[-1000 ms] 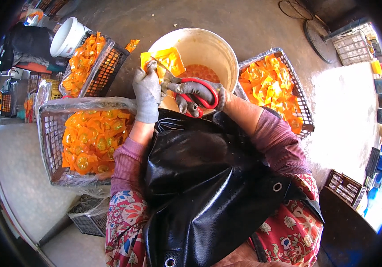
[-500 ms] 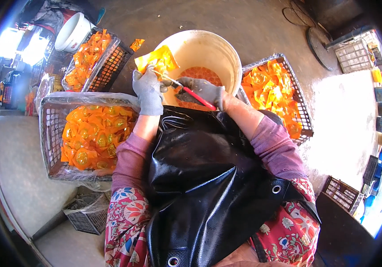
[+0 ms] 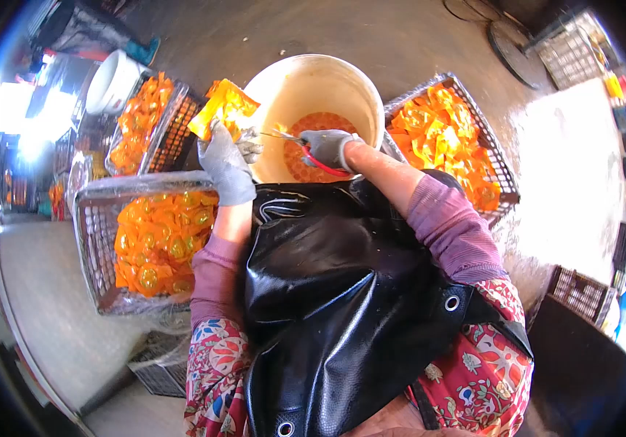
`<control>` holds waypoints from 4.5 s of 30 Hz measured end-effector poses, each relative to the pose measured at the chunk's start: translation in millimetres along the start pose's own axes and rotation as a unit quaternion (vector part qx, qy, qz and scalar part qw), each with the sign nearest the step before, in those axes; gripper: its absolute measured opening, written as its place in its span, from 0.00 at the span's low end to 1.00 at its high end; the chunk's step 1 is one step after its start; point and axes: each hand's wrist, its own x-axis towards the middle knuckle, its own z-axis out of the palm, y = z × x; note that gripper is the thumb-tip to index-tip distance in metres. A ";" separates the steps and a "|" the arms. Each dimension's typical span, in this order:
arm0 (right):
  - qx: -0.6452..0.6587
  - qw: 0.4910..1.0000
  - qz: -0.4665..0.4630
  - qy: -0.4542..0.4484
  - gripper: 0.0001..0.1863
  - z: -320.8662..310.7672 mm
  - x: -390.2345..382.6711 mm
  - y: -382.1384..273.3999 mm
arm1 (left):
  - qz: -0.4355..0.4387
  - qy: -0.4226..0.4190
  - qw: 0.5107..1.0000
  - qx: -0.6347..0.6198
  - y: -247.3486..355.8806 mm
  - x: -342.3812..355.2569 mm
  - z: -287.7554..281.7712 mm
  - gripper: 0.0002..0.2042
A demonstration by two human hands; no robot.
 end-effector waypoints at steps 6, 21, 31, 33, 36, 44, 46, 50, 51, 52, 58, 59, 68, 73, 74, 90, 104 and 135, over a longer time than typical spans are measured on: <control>0.088 0.993 -0.083 0.000 0.22 14.2 13.6 13.0 | 0.105 -0.443 0.885 0.093 70.0 -75.7 95.1 0.19; 0.204 0.831 0.105 0.507 0.14 -121.3 -135.4 112.2 | 0.105 -0.136 0.965 0.196 57.9 -46.4 -16.5 0.21; -0.047 0.768 0.525 0.365 0.12 -9.0 -297.3 351.7 | -0.018 -0.099 0.994 0.035 33.2 -17.4 -116.6 0.15; -0.069 0.791 0.498 0.349 0.10 -9.6 -296.0 352.1 | -0.037 -0.036 0.998 0.033 39.5 -24.1 -111.4 0.12; -0.057 0.788 0.494 0.363 0.09 -0.2 -307.7 351.2 | -0.108 -0.105 0.988 -0.035 36.6 6.8 -120.7 0.11; -0.048 0.745 0.522 0.413 0.07 68.2 -357.0 322.6 | -0.059 -0.023 0.998 0.013 25.1 -1.7 -130.5 0.12; -0.002 0.733 0.557 0.390 0.09 72.4 -367.0 294.7 | -0.034 0.077 0.992 0.093 20.4 -1.9 -147.5 0.13; 0.014 0.736 0.569 0.367 0.10 87.1 -369.4 295.6 | -0.066 -0.005 0.981 0.182 -20.5 29.3 -248.8 0.11; 0.022 0.724 0.587 0.362 0.11 83.3 -362.9 288.3 | 0.003 0.012 0.944 0.330 -35.3 27.0 -273.7 0.10; 0.028 0.716 0.601 0.355 0.12 79.0 -354.9 282.5 | 0.223 0.002 0.830 0.512 -53.0 29.6 -297.2 0.07; 0.060 0.674 0.523 0.519 0.21 41.0 -318.5 312.2 | 0.059 -0.135 0.658 0.738 -53.8 -37.5 -243.9 0.17; 0.079 0.688 0.472 0.545 0.23 22.1 -295.6 311.0 | -0.121 -0.089 0.750 0.644 -42.9 -41.3 -233.3 0.25; 0.184 0.798 -0.104 0.565 0.23 -72.9 -75.4 88.1 | -0.097 -0.060 0.773 0.624 -9.9 -70.0 -250.2 0.26; 0.308 0.847 -0.237 0.362 0.29 -57.5 -34.6 -28.7 | -0.047 -0.041 0.746 0.663 -77.8 -43.4 -265.6 0.25; 0.243 0.875 -0.240 0.343 0.29 -55.9 -44.9 -61.1 | -0.035 -0.052 0.759 0.648 -82.7 -38.1 -270.5 0.24; 0.630 0.760 -0.137 0.082 0.18 -30.2 -15.4 -27.8 | -0.030 0.063 0.820 0.568 -48.2 -47.3 -252.7 0.16; 0.618 0.780 -0.089 0.037 0.21 -19.4 -17.2 -21.8 | 0.054 0.196 0.978 0.053 42.0 -14.5 -171.9 0.06; 0.551 0.813 -0.114 0.153 0.22 -2.9 -3.6 -21.5 | 0.000 -0.166 0.986 0.035 -9.7 -24.8 7.9 0.08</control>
